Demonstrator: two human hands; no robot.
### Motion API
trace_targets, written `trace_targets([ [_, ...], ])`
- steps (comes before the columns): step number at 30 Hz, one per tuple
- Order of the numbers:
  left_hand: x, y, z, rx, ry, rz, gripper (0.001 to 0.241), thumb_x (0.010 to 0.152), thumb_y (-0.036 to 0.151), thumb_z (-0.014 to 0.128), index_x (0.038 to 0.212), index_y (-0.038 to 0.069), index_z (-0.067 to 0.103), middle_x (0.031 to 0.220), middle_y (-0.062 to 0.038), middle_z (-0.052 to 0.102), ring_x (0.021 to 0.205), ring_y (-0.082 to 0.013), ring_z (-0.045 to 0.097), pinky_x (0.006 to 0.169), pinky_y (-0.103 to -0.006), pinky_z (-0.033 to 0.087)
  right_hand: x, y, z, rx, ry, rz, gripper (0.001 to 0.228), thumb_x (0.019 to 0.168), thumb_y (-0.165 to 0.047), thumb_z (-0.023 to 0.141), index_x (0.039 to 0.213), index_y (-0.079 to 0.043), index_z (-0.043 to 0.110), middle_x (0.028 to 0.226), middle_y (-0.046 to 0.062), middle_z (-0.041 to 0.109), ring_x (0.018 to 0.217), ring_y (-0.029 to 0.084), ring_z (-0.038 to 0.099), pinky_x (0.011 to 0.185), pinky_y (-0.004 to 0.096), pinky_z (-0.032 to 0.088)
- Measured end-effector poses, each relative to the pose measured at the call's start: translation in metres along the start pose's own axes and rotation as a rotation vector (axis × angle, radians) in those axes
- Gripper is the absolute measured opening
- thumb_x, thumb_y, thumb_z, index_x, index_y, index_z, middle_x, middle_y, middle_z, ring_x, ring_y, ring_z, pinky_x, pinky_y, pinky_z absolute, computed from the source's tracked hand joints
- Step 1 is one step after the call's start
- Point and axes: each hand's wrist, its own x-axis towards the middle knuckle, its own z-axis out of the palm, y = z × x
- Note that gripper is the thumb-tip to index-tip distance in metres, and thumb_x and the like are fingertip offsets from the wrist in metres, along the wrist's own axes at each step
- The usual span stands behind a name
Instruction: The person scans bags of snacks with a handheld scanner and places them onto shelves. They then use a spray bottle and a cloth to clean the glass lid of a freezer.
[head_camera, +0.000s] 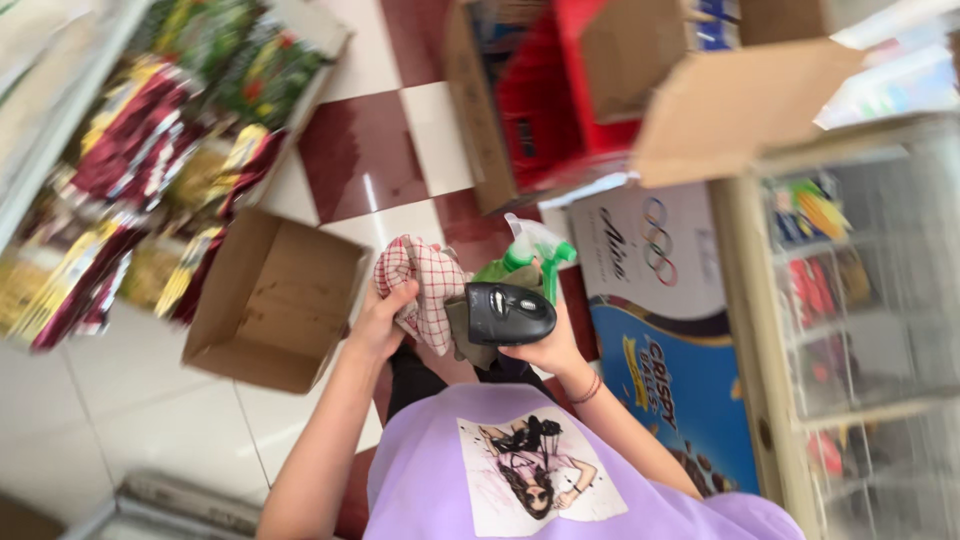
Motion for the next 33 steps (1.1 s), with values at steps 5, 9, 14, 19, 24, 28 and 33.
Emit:
trace_targets([
  [5, 0.041, -0.046, 0.092, 0.46, -0.413, -0.052, 0.104, 0.071, 0.013, 0.09, 0.157, 0.005, 0.031, 0.144, -0.009, 0.054, 0.135, -0.021, 0.052, 0.116, -0.0389, 0.039, -0.051, 0.029, -0.123, 0.042, 0.095, 0.044, 0.072, 0.064, -0.014, 0.094, 0.129, 0.006, 0.067, 0.114, 0.01, 0.075, 0.104, 0.018, 0.068, 0.097, 0.034, 0.056],
  [9, 0.079, -0.107, 0.163, 0.706, -0.558, -0.133, 0.113, 0.065, 0.007, 0.09, 0.158, 0.009, 0.026, 0.146, -0.007, 0.05, 0.135, -0.0186, 0.049, 0.112, -0.0375, 0.043, -0.097, 0.044, -0.188, 0.253, 0.361, 0.073, 0.077, 0.064, -0.017, 0.092, 0.133, 0.002, 0.062, 0.119, 0.008, 0.073, 0.11, 0.018, 0.069, 0.1, 0.034, 0.055],
  [14, 0.116, -0.172, 0.244, 0.945, -0.715, -0.06, 0.102, 0.07, 0.008, 0.088, 0.156, 0.01, 0.033, 0.148, -0.011, 0.053, 0.137, -0.0209, 0.052, 0.115, -0.0378, 0.043, -0.145, 0.051, -0.238, 0.433, 0.617, -0.001, 0.075, 0.07, -0.013, 0.09, 0.137, 0.001, 0.059, 0.122, 0.011, 0.07, 0.111, 0.024, 0.067, 0.098, 0.041, 0.054],
  [19, 0.15, -0.193, 0.302, 0.985, -0.728, 0.015, 0.094, 0.073, 0.017, 0.089, 0.142, 0.008, 0.027, 0.13, -0.013, 0.053, 0.123, -0.0207, 0.057, 0.106, -0.0371, 0.047, -0.167, 0.038, -0.257, 0.637, 0.852, -0.111, 0.087, 0.067, -0.019, 0.088, 0.145, -0.006, 0.051, 0.139, 0.01, 0.061, 0.129, 0.027, 0.06, 0.114, 0.043, 0.047],
  [24, 0.229, -0.145, 0.342, 1.178, -0.566, 0.546, 0.064, 0.085, 0.014, 0.093, 0.125, 0.009, 0.044, 0.111, -0.009, 0.06, 0.107, -0.0176, 0.063, 0.094, -0.035, 0.055, -0.162, 0.039, -0.268, 0.644, 0.947, -0.132, 0.093, 0.066, -0.023, 0.088, 0.148, -0.005, 0.049, 0.144, 0.01, 0.058, 0.135, 0.028, 0.055, 0.119, 0.042, 0.04],
  [28, 0.332, -0.092, 0.363, 1.294, -0.464, 1.043, 0.061, 0.083, -0.001, 0.085, 0.128, 0.005, 0.043, 0.117, -0.015, 0.052, 0.11, -0.0301, 0.058, 0.097, -0.0415, 0.051, -0.14, 0.044, -0.289, 0.579, 0.893, -0.159, 0.093, 0.066, -0.024, 0.088, 0.149, -0.003, 0.049, 0.149, 0.013, 0.056, 0.139, 0.028, 0.054, 0.123, 0.041, 0.037],
  [33, 0.423, -0.079, 0.368, 1.764, -0.342, 1.071, 0.067, 0.077, 0.008, 0.086, 0.135, 0.007, 0.052, 0.128, -0.022, 0.054, 0.112, -0.0437, 0.06, 0.092, -0.0485, 0.052, -0.074, 0.014, -0.323, 0.571, 0.757, -0.25, 0.091, 0.069, -0.025, 0.091, 0.147, 0.001, 0.052, 0.153, 0.016, 0.054, 0.137, 0.029, 0.054, 0.122, 0.045, 0.038],
])
